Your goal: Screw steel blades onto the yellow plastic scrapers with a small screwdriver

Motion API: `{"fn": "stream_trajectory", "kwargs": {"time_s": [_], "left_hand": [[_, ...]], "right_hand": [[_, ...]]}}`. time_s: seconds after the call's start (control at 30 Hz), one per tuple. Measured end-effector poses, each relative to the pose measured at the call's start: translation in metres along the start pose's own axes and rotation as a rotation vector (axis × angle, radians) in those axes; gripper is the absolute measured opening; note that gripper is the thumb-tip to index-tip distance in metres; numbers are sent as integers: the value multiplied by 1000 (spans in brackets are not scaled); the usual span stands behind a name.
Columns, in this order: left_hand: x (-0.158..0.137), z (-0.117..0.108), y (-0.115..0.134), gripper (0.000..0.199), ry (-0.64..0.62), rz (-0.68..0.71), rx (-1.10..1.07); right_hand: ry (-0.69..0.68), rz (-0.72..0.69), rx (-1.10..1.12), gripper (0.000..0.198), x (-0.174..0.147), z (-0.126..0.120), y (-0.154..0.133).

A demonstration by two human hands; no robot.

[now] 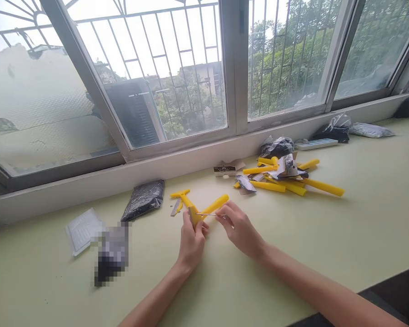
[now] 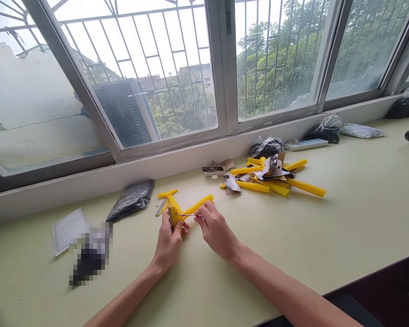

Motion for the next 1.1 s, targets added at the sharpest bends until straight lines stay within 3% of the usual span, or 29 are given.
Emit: {"fn": "stream_trajectory", "kwargs": {"time_s": [0.17,0.6,0.9,1.1], "left_hand": [[0,0,0,17,-3,3,11],[-1,0,2,21,-2,7,9],[-3,0,5,22,5,20,39],[-2,0,6,23,8,30,55]], "right_hand": [[-72,88,7,17,-4,6,6],[-80,30,-42,23,-1,3,-2],[-95,68,-53,24,-2,4,0],[-84,77,-176,32,1,-2,1]]}}
Point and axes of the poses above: each hand's wrist, its own x-axis towards the middle knuckle, its own z-axis out of the palm, y = z × x, the point moved 10 cm from there along x, towards the middle knuckle, and after that the axes turned 11 degrees about -z, right-handed, at the moved point
